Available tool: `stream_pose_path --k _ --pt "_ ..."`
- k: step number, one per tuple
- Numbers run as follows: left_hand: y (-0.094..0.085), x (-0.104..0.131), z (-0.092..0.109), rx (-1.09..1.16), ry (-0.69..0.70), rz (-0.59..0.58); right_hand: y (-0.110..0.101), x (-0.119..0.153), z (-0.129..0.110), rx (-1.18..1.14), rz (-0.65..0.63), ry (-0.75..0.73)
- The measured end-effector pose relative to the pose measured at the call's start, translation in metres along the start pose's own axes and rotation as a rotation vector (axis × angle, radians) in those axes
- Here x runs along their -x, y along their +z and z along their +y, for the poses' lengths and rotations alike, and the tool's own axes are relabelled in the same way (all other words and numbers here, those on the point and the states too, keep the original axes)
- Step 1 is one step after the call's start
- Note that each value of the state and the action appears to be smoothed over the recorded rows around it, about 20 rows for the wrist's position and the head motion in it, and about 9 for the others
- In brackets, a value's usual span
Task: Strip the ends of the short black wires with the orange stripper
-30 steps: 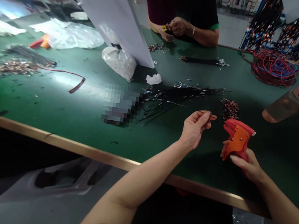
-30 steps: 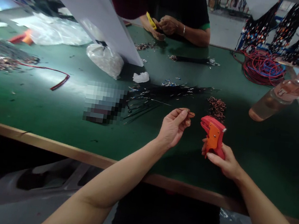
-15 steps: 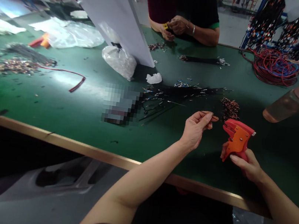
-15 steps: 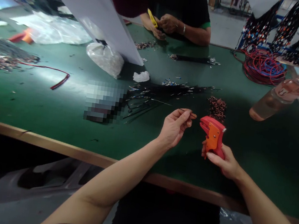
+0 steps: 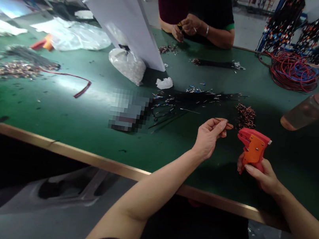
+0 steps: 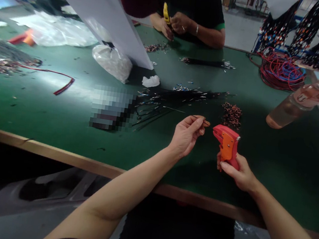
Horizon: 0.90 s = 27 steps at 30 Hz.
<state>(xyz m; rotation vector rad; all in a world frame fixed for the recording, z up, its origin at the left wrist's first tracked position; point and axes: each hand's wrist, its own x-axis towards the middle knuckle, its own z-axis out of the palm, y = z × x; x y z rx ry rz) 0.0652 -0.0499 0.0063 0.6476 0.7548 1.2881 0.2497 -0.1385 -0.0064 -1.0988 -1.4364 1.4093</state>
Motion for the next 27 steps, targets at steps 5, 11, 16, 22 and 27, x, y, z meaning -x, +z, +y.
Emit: stream_pose_path --k 5,11,16,22,27 --pt "-0.001 0.000 0.000 0.001 0.008 -0.022 0.000 0.000 0.001 0.037 -0.007 -0.011" --pt "-0.001 0.000 -0.001 -0.006 0.005 -0.028 0.001 0.001 0.003 0.036 0.000 -0.025" --pt "0.000 0.001 -0.001 -0.020 -0.003 -0.030 0.002 0.005 0.003 0.077 0.014 -0.012" --pt "-0.002 0.000 -0.002 -0.034 -0.009 -0.033 0.008 0.006 0.008 0.070 0.143 0.057" --pt "-0.004 -0.004 -0.004 -0.015 0.012 -0.004 0.012 -0.002 0.004 -0.117 0.128 0.104"
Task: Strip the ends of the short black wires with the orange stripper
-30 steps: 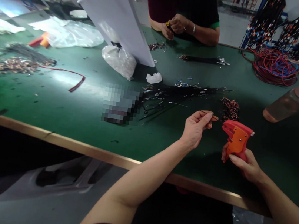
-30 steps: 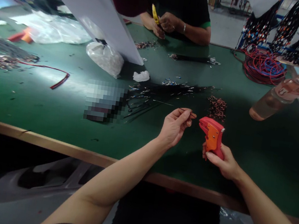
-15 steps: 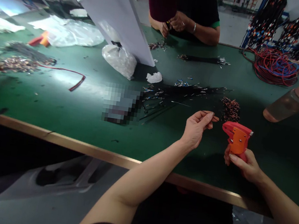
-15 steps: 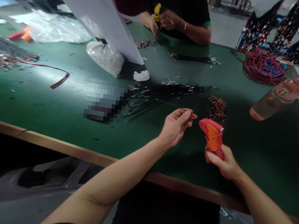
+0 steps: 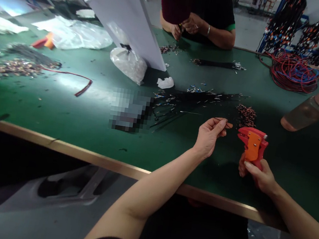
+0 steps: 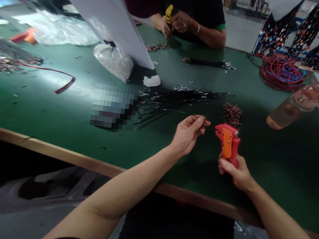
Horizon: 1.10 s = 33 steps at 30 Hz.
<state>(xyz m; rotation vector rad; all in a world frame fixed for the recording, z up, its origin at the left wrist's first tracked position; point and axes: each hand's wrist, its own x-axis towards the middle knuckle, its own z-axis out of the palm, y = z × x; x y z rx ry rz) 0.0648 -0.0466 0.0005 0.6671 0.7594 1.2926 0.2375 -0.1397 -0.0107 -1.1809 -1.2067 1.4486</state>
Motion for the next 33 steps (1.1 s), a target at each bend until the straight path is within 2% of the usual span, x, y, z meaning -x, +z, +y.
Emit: stream_pose_path --k 4,14,17,19,21,23,26,29,33 --pt "-0.002 -0.003 0.001 0.023 0.026 0.023 -0.004 -0.005 -0.005 -0.053 -0.041 -0.015" --pt "-0.004 -0.003 0.003 -0.032 0.096 0.069 -0.019 -0.005 -0.010 0.115 0.061 -0.159" --pt "-0.004 -0.003 0.004 -0.054 0.170 0.084 -0.026 -0.005 -0.011 0.354 0.138 -0.206" --pt "-0.004 -0.004 0.005 -0.056 0.235 0.097 -0.033 -0.006 -0.010 0.646 0.228 -0.242" --pt "-0.005 -0.005 0.007 -0.068 0.294 0.116 -0.037 -0.009 -0.007 0.950 0.264 -0.308" --pt "-0.004 -0.006 0.008 -0.098 0.339 0.134 -0.037 -0.011 -0.004 1.181 0.214 -0.380" --pt "-0.003 -0.004 0.008 -0.156 0.402 0.137 -0.032 -0.012 0.002 1.359 0.078 -0.424" --pt "-0.003 -0.002 0.007 -0.205 0.455 0.113 -0.025 -0.012 0.006 1.397 0.014 -0.448" --pt "-0.003 0.001 0.005 -0.232 0.491 0.078 -0.024 -0.013 0.004 1.326 0.019 -0.519"
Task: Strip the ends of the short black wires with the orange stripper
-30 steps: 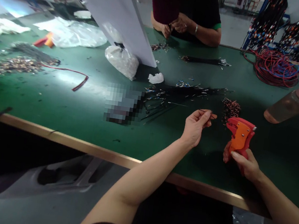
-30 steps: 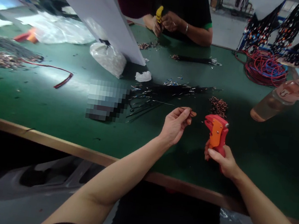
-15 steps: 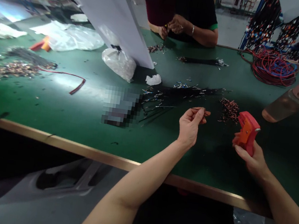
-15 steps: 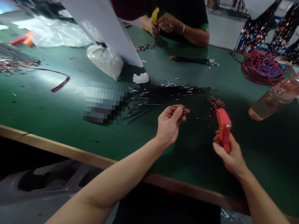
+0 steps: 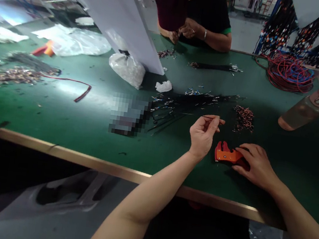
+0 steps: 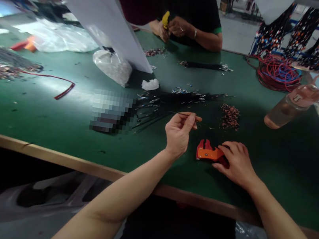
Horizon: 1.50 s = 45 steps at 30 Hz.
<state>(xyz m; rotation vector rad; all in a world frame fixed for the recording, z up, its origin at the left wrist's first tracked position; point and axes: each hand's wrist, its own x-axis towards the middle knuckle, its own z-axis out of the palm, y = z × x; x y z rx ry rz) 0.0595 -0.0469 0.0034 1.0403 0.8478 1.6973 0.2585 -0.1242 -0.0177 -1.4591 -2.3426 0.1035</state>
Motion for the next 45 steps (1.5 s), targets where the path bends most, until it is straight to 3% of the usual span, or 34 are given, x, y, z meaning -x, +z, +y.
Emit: stream_pose_path --k 5,7,13,22,32,38,43,45 --pt "0.002 0.009 0.001 -0.041 -0.037 -0.073 -0.010 -0.004 -0.001 -0.161 0.273 0.116" --pt "0.004 0.015 0.001 -0.068 -0.082 -0.127 -0.012 -0.005 -0.004 -0.177 0.319 0.156" --pt "0.008 0.029 -0.005 -0.059 -0.204 -0.253 -0.006 -0.006 -0.009 -0.196 0.320 0.127" --pt "0.006 0.023 -0.008 -0.068 -0.242 -0.204 -0.006 -0.006 -0.008 -0.226 0.284 0.169" --pt "0.007 0.027 -0.011 -0.048 -0.284 -0.289 -0.004 -0.008 -0.009 -0.248 0.346 0.196" --pt "0.008 0.024 -0.019 -0.001 -0.286 -0.219 -0.011 -0.008 -0.017 -0.239 0.430 0.213" --pt "-0.003 -0.005 -0.023 0.060 -0.268 0.116 -0.020 -0.014 -0.006 -0.252 0.483 0.315" --pt "-0.007 -0.013 -0.024 0.088 -0.266 0.167 -0.019 -0.029 0.007 -0.281 0.450 0.352"
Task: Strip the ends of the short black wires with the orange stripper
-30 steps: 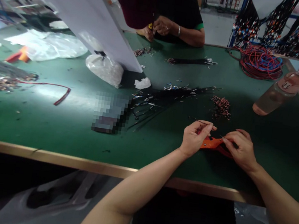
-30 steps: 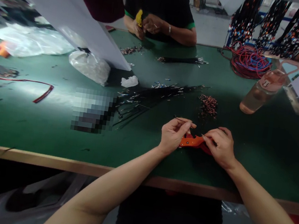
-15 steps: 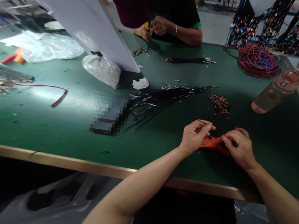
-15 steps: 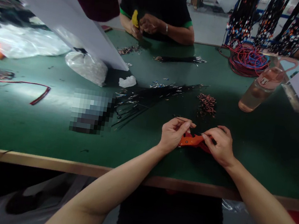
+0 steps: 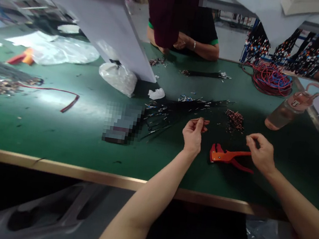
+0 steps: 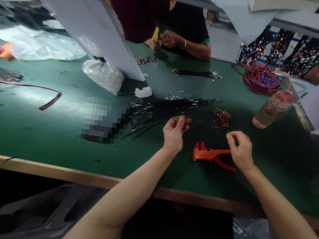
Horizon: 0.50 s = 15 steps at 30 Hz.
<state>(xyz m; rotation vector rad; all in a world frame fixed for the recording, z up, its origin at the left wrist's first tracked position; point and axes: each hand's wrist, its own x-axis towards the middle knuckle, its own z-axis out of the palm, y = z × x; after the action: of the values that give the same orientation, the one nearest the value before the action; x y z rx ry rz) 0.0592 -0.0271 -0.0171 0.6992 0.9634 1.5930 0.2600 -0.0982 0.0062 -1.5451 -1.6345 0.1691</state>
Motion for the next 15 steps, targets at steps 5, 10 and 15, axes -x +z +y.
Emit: stream_pose_path --k 5,10,15 --pt "-0.001 -0.003 -0.005 -0.010 -0.030 -0.030 0.024 -0.048 0.024 0.052 -0.133 0.105" --pt "-0.003 -0.007 -0.007 0.033 -0.071 0.011 0.008 -0.042 0.030 0.113 -0.141 0.061" --pt "-0.002 -0.009 -0.008 0.049 -0.109 0.000 -0.014 0.015 0.022 0.299 -0.490 -0.183"
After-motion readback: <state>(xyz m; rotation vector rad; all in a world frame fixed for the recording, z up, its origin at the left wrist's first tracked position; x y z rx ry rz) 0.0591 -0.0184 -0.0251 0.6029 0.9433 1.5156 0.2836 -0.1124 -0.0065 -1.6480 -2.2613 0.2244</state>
